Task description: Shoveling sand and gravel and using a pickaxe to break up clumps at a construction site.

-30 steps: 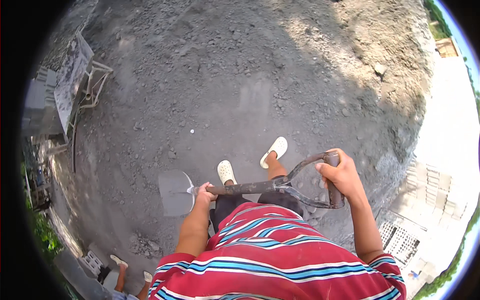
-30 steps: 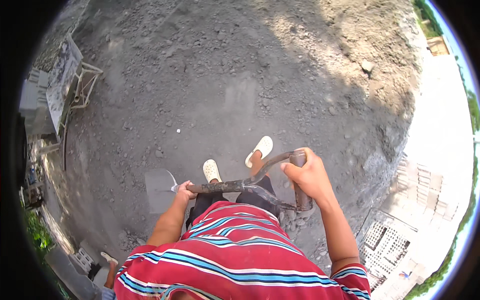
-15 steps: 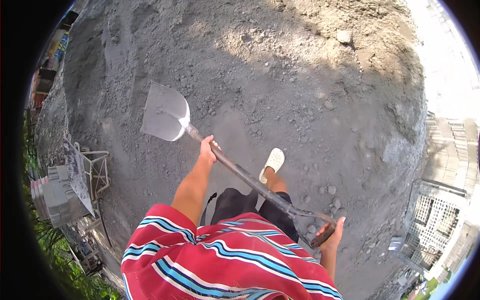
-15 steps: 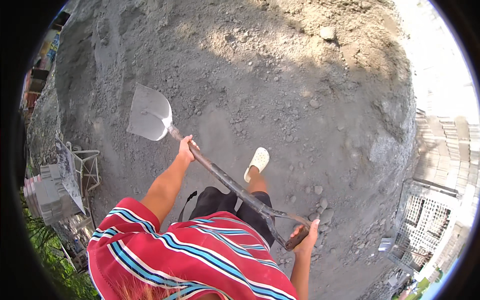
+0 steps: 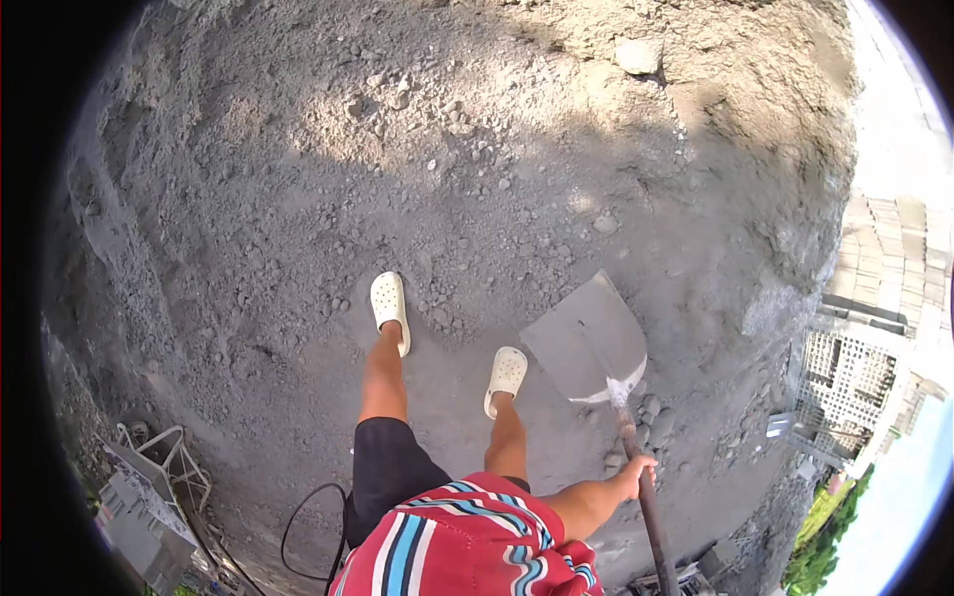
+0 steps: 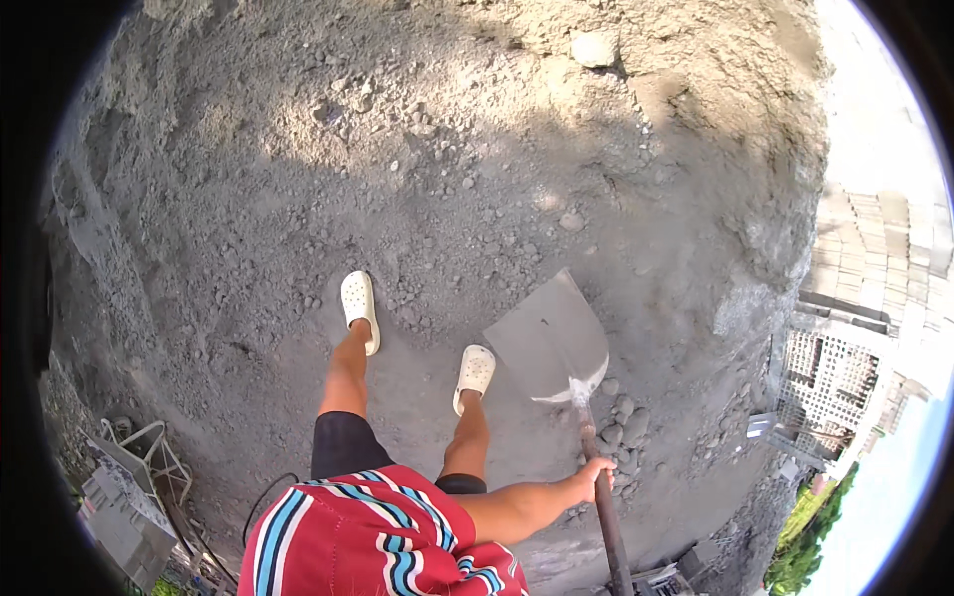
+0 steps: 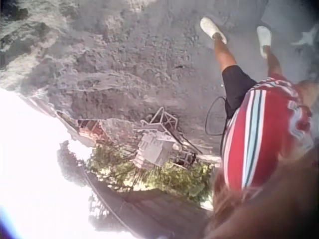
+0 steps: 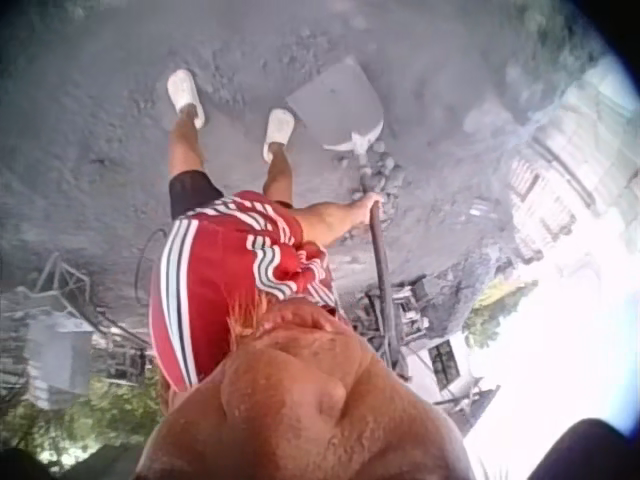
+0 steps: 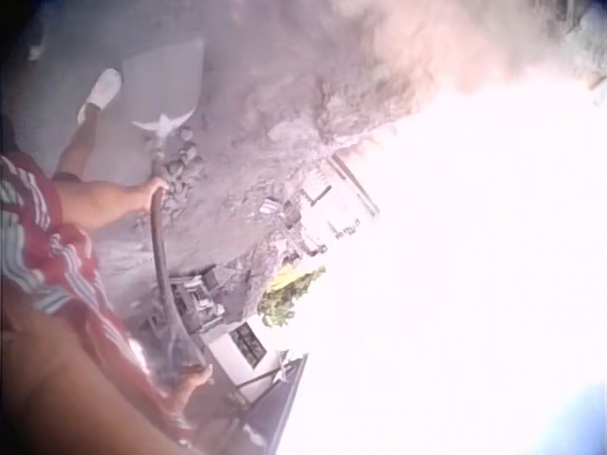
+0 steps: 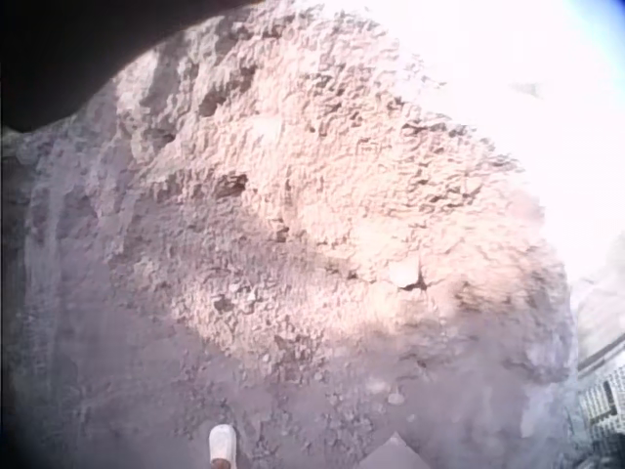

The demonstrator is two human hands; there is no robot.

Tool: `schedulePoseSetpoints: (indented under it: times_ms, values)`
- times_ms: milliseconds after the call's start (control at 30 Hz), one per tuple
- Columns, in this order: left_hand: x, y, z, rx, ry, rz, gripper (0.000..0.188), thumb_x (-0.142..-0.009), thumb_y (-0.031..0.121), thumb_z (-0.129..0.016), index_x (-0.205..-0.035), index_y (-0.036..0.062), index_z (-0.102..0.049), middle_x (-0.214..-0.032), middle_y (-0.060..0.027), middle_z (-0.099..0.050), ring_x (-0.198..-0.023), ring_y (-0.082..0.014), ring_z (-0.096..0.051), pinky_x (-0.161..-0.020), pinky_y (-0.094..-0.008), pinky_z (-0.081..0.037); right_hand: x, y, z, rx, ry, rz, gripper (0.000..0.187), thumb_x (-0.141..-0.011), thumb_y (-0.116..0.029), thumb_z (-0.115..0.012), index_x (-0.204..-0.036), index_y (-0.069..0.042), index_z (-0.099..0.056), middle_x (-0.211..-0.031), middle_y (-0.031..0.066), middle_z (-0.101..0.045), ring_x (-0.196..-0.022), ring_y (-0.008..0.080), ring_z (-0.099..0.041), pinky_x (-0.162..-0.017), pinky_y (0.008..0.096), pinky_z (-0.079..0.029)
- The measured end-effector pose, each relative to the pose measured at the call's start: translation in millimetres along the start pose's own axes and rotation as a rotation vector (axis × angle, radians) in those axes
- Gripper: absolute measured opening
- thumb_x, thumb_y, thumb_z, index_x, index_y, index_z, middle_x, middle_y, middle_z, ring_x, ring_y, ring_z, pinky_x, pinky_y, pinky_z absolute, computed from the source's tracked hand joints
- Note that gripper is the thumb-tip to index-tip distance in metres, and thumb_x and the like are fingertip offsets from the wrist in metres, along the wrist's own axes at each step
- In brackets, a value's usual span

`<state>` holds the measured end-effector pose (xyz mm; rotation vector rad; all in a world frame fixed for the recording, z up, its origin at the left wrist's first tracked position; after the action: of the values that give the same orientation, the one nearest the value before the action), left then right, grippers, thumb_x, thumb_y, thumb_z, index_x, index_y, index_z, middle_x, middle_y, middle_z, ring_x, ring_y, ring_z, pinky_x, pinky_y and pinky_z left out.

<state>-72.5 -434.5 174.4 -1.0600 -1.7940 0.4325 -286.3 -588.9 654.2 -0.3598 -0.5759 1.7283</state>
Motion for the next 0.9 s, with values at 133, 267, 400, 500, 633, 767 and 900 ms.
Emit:
schedulePoseSetpoints:
  times_ms: [133,267,400,500,633,767,900]
  values:
    - [3,17,-17,-0.037,0.122,0.061,0.016,-0.057,0.014,-0.057,-0.055,0.0113,-0.041,-0.053,-0.0021,-0.041,-0.049,-0.016,-0.041,-0.049,-0.0311,-0.035,26,-17,-95,0.004,-0.08,-0.101,0.037,-0.073,-0.043,-0.04,-0.073,-0.006,-0.044,-0.066,0.006,-0.045,-0.06,0.0198,-0.042,-0.048,0.0314,-0.036]
    - [13,251,-5,0.041,0.061,-0.378,0.015,-0.057,0.012,-0.056,-0.055,0.0106,-0.041,-0.05,-0.0029,-0.041,-0.047,-0.0179,-0.043,-0.047,-0.0325,-0.036,38,-42,-323,-0.328,-0.369,-0.026,0.04,-0.072,-0.045,-0.041,-0.053,-0.009,-0.04,-0.044,0.0034,-0.039,-0.037,0.0159,-0.038,-0.034,0.0256,-0.033]
    - [130,468,-3,0.019,0.105,-0.767,0.012,-0.059,0.01,-0.054,-0.059,0.0096,-0.042,-0.054,-0.0028,-0.041,-0.048,-0.0182,-0.043,-0.048,-0.0323,-0.037,61,-64,-502,-0.355,-0.623,-0.08,0.039,-0.07,-0.045,-0.041,-0.054,-0.01,-0.039,-0.039,0.0036,-0.035,-0.032,0.0173,-0.037,-0.031,0.0268,-0.033]
    - [187,524,21,-0.017,0.162,-1.027,0.01,-0.059,0.011,-0.053,-0.061,0.0081,-0.044,-0.056,-0.0036,-0.042,-0.051,-0.0182,-0.043,-0.048,-0.0323,-0.037,91,-63,-555,-0.375,-0.797,-0.163,0.037,-0.07,-0.042,-0.042,-0.053,-0.01,-0.039,-0.039,0.0041,-0.037,-0.032,0.0164,-0.038,-0.032,0.0265,-0.034]
    - [249,514,78,-0.032,0.438,-1.124,0.01,-0.058,0.008,-0.053,-0.062,0.0084,-0.044,-0.056,-0.0036,-0.042,-0.051,-0.0172,-0.043,-0.048,-0.0309,-0.038,118,-10,-567,-0.353,-0.876,-0.342,0.036,-0.069,-0.042,-0.044,-0.054,-0.009,-0.039,-0.041,0.004,-0.037,-0.034,0.0159,-0.039,-0.032,0.0265,-0.035]
    - [285,456,115,0.018,0.376,-1.22,0.011,-0.058,0.008,-0.053,-0.061,0.009,-0.043,-0.057,-0.0032,-0.041,-0.051,-0.0164,-0.042,-0.047,-0.0309,-0.038,95,24,-536,-0.315,-1.028,-0.372,0.037,-0.07,-0.042,-0.043,-0.055,-0.009,-0.039,-0.042,0.0036,-0.037,-0.036,0.0159,-0.038,-0.034,0.0268,-0.034]
    - [285,347,105,0.089,0.218,-1.277,0.014,-0.059,0.009,-0.054,-0.063,0.0101,-0.041,-0.058,-0.0029,-0.041,-0.051,-0.0158,-0.042,-0.047,-0.0327,-0.036,42,-4,-484,-0.296,-1.078,-0.257,0.037,-0.071,-0.042,-0.041,-0.054,-0.01,-0.038,-0.041,0.0036,-0.037,-0.035,0.0159,-0.038,-0.034,0.0263,-0.034]
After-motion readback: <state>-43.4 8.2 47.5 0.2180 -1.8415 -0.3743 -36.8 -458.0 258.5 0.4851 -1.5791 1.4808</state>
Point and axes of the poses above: each hand's wrist, its own x-axis away from the middle knuckle, its own z-axis out of the back of the hand, y = z × x, the point moved 4 cm from there along -x, towards the middle knuckle
